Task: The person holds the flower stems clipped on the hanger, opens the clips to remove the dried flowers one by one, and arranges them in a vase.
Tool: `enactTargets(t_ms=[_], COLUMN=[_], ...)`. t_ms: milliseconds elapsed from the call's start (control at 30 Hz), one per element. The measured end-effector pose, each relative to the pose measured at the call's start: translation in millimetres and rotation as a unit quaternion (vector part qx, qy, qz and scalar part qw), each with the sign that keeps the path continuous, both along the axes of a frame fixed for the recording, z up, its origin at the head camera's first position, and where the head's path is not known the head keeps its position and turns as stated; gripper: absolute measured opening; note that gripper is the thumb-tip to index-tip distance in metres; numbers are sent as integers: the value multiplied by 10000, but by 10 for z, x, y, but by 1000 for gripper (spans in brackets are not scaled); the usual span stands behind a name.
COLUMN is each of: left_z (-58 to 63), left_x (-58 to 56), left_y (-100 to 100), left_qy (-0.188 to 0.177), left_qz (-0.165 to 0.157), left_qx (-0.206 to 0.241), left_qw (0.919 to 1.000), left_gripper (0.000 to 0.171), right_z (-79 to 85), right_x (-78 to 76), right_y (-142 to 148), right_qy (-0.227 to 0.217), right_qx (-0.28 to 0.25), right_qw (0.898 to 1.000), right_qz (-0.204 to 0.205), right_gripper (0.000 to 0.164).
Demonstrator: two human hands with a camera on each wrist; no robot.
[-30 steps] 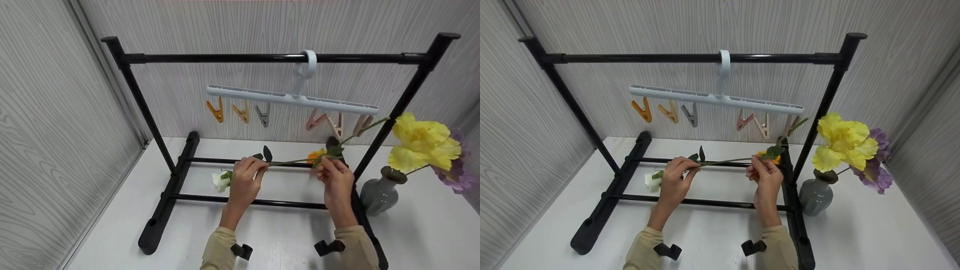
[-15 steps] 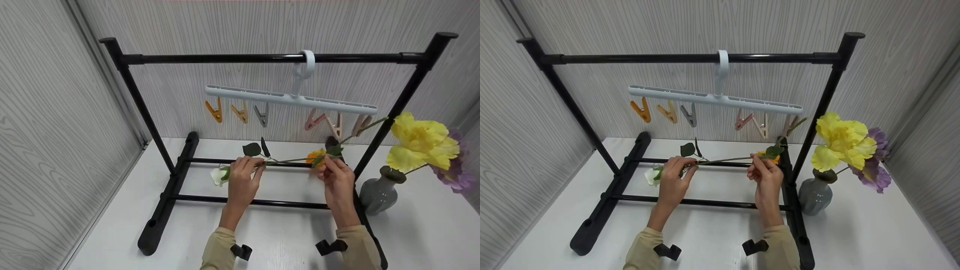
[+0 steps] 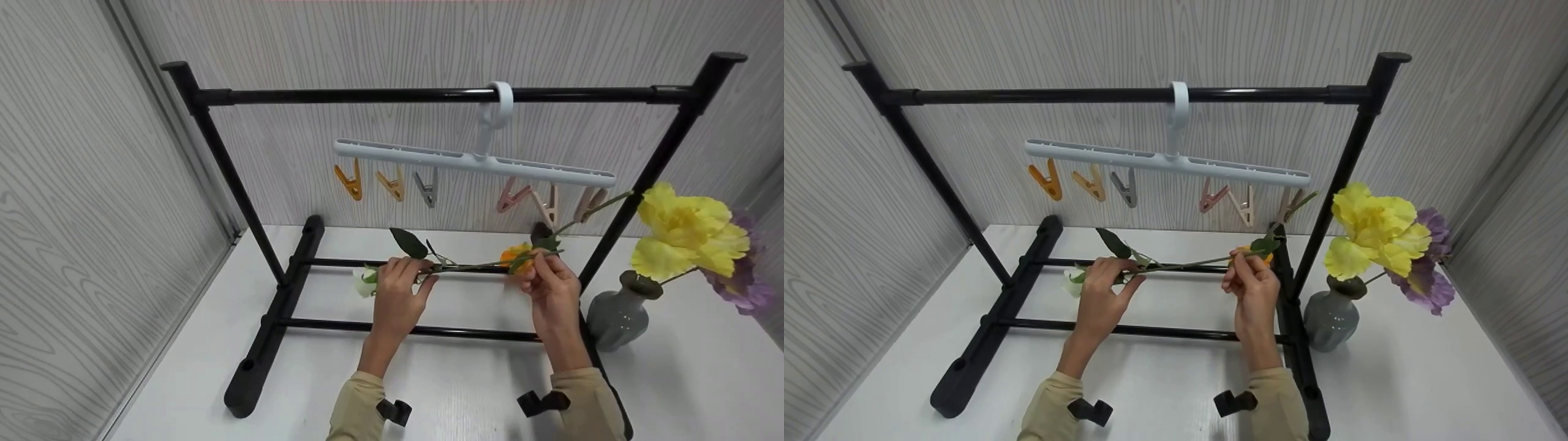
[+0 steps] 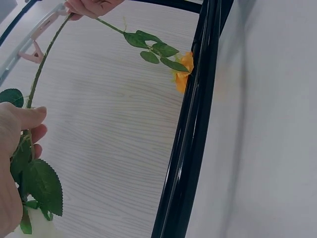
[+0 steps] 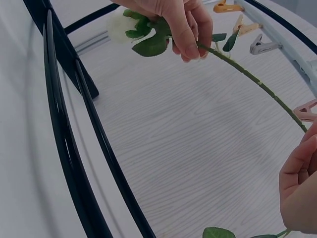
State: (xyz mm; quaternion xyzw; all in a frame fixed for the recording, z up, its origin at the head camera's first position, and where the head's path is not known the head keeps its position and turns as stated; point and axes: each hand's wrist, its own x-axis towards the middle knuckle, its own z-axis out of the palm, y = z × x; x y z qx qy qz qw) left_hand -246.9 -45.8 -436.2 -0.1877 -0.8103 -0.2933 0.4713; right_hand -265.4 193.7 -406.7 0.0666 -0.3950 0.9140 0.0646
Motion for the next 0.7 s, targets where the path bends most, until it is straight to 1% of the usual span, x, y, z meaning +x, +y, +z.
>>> enactTargets(t_ms=[167,267,367,500,600,700], left_z=[-28,-38,-37,-31,-31,-26], left_x=[-1,-6,-8,0,9,20], left_y=[-11,-25,-34,-36,-34,-33], left_qy=[45,75,20,-305,-678,-1030], left_qz=[113,141,43,-148,-288,-415], left_qx=[-153,-141,-58,-46,-132,-210], left_qw=[9998,9998,10000,9994,9972,9936], left_gripper=[18,13,7,6,11,18], right_z=[2,7,15,28,33,34], right_x=[-4,-7,-8,0,9,12], right_y=[18,35,55,87,114,140], right_qy=[79,66,117,323,475,505], right_qx=[-7,-232,-517,-913,-1197,-1462], right_qw=[10000,9997,9986,9952,9916,9879], right_qz=[1,3,-57,-118,-87,-91], right_gripper=[19,19,19,21,27,35])
